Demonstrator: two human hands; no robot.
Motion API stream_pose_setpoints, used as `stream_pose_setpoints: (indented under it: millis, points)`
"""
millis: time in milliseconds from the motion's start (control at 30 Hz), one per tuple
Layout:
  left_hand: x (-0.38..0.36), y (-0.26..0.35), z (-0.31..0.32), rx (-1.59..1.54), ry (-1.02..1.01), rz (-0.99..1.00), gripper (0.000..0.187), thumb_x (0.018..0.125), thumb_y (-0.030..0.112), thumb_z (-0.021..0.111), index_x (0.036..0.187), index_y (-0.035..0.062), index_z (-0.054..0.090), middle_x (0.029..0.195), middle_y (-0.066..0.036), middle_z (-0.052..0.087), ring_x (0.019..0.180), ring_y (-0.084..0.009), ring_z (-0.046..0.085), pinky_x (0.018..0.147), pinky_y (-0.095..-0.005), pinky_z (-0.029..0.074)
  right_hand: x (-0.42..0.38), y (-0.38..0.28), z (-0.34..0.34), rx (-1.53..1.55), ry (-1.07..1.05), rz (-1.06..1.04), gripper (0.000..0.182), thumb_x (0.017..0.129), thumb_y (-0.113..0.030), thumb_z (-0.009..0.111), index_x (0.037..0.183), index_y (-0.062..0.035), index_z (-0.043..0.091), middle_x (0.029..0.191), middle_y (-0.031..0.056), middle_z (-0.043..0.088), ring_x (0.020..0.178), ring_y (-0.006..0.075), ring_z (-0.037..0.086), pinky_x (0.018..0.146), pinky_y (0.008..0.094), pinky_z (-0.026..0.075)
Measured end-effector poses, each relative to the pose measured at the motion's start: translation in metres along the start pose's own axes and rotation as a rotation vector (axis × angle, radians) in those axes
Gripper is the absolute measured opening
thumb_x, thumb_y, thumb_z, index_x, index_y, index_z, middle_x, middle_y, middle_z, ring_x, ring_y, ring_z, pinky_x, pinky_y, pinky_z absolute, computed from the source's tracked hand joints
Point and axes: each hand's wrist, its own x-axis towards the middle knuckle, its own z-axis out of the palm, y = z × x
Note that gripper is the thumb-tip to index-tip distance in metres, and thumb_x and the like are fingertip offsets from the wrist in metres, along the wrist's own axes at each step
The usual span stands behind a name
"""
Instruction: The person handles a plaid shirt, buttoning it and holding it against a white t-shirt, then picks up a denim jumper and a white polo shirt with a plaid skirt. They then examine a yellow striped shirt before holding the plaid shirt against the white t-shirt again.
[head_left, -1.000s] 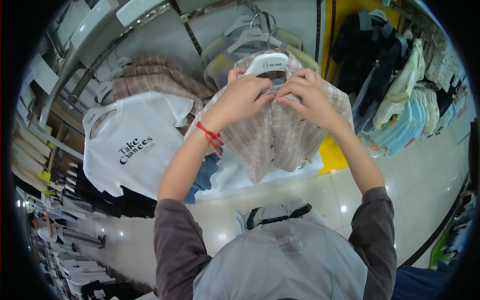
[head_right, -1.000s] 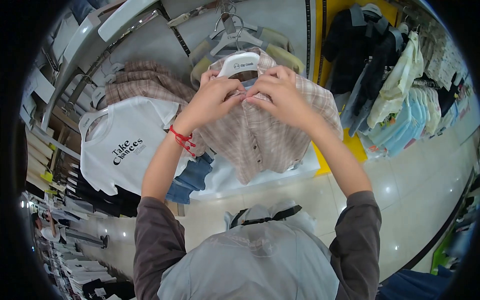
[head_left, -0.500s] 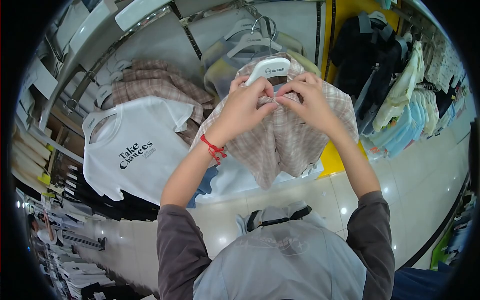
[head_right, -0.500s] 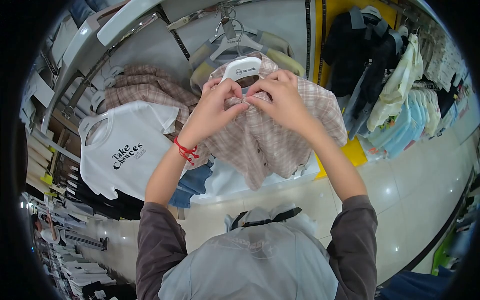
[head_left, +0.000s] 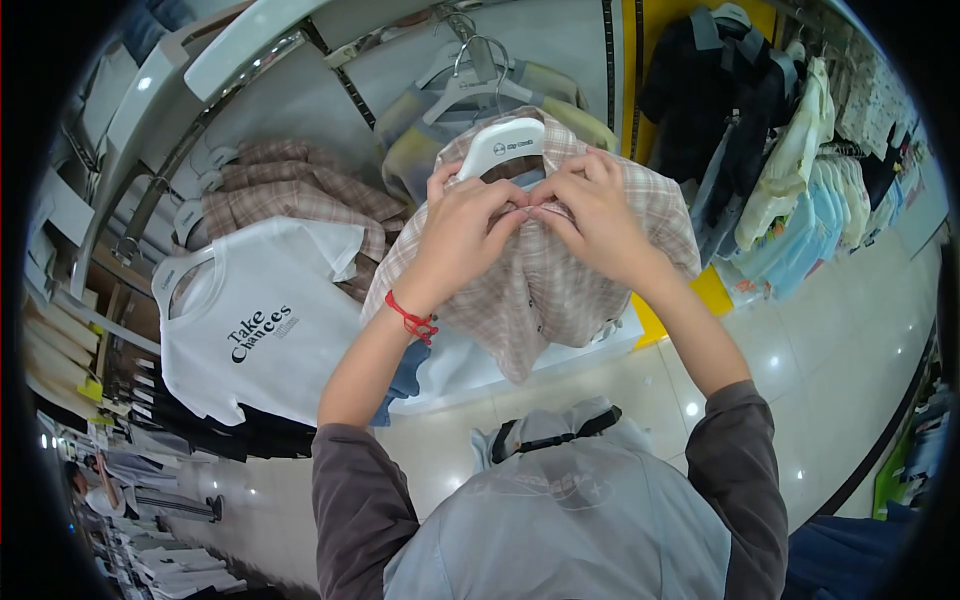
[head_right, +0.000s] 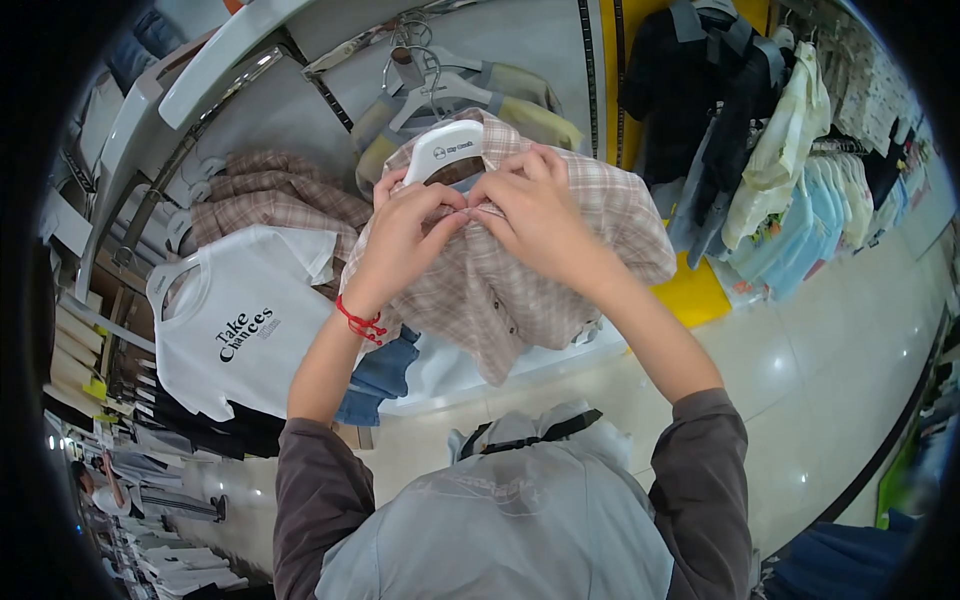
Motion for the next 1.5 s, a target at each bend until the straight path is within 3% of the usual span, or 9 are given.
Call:
stream_pose_setpoints:
  millis: [133, 533, 633, 833, 1033, 1133, 1433, 1500]
  points:
    - [0.001, 0.003, 0.005, 0.015, 0.050, -0.007, 0.008, 0.076, 0.013, 0.064, 0.082, 0.0081, 0.060, 0.075, 0.001, 0.060, 0.076, -0.0152, 0.056, 0.100, -0.0394, 0.023, -0.002, -0.002, -0.004, 0.050, 0.009, 0.066, 0.009, 0.077, -0.013, 0.062, 0.085, -0.0083, 0.059, 0.086, 0.0038, 0.056, 0.099, 0.0232, 0.043, 0.097, 0.0405, 0.023]
    - [0.002, 0.013, 0.006, -0.009, 0.049, -0.042, 0.006, 0.075, 0.011, 0.063, 0.080, 0.0093, 0.061, 0.072, 0.000, 0.061, 0.074, -0.0172, 0.056, 0.099, -0.0417, 0.024, -0.012, 0.000, 0.006, 0.007, 0.058, 0.070, 0.010, 0.074, -0.016, 0.065, 0.079, -0.0096, 0.059, 0.082, 0.0008, 0.059, 0.094, 0.0224, 0.047, 0.096, 0.0422, 0.023]
    - [0.000, 0.018, 0.010, 0.039, 0.076, -0.015, 0.007, 0.074, 0.010, 0.063, 0.079, 0.0093, 0.059, 0.071, 0.000, 0.060, 0.073, -0.0176, 0.056, 0.099, -0.0429, 0.024, -0.014, -0.005, 0.002, -0.054, 0.065, 0.053, 0.012, 0.074, -0.018, 0.066, 0.078, -0.0094, 0.059, 0.081, 0.0014, 0.059, 0.092, 0.0222, 0.047, 0.094, 0.0417, 0.024]
    - [0.000, 0.017, 0.011, -0.066, 0.125, -0.048, 0.017, 0.073, 0.009, 0.064, 0.079, 0.0070, 0.048, 0.071, 0.000, 0.053, 0.073, -0.0192, 0.054, 0.098, -0.0432, 0.024, -0.012, -0.007, -0.006, 0.167, 0.025, 0.238, 0.011, 0.076, -0.018, 0.065, 0.080, -0.0082, 0.062, 0.086, 0.0040, 0.056, 0.097, 0.0232, 0.043, 0.092, 0.0371, 0.026]
    - [-0.003, 0.012, 0.011, -0.102, 0.110, -0.044, 0.025, 0.073, 0.010, 0.064, 0.076, 0.0070, 0.040, 0.069, -0.002, 0.047, 0.071, -0.0201, 0.050, 0.099, -0.0428, 0.023, -0.013, -0.003, -0.011, 0.127, 0.001, 0.164, 0.011, 0.077, -0.018, 0.064, 0.081, -0.0091, 0.059, 0.083, 0.0011, 0.060, 0.096, 0.0221, 0.045, 0.094, 0.0393, 0.023]
    - [-0.003, 0.011, 0.007, -0.138, 0.061, -0.074, 0.030, 0.075, 0.012, 0.066, 0.075, 0.0088, 0.036, 0.076, -0.002, 0.056, 0.081, -0.0177, 0.057, 0.102, -0.0434, 0.018, -0.013, 0.002, -0.010, 0.088, -0.012, 0.134, 0.012, 0.077, -0.017, 0.065, 0.083, -0.0085, 0.059, 0.081, 0.0043, 0.052, 0.093, 0.0236, 0.043, 0.094, 0.0370, 0.024]
    - [-0.004, 0.018, 0.007, -0.072, 0.064, -0.089, 0.028, 0.073, 0.008, 0.065, 0.073, 0.0088, 0.037, 0.074, -0.001, 0.053, 0.079, -0.0181, 0.054, 0.102, -0.0426, 0.019, -0.007, -0.007, -0.007, 0.069, 0.007, 0.158, 0.015, 0.073, -0.011, 0.065, 0.079, -0.0071, 0.052, 0.078, 0.0041, 0.051, 0.084, 0.0216, 0.043, 0.085, 0.0346, 0.029]
    - [-0.005, 0.020, 0.010, 0.044, 0.063, -0.064, 0.028, 0.070, 0.008, 0.065, 0.071, 0.0088, 0.037, 0.075, -0.001, 0.054, 0.078, -0.0191, 0.053, 0.102, -0.0425, 0.021, -0.008, -0.004, -0.004, 0.117, 0.002, 0.249, 0.018, 0.072, -0.011, 0.065, 0.081, -0.0074, 0.051, 0.080, 0.0032, 0.053, 0.088, 0.0223, 0.046, 0.088, 0.0378, 0.027]
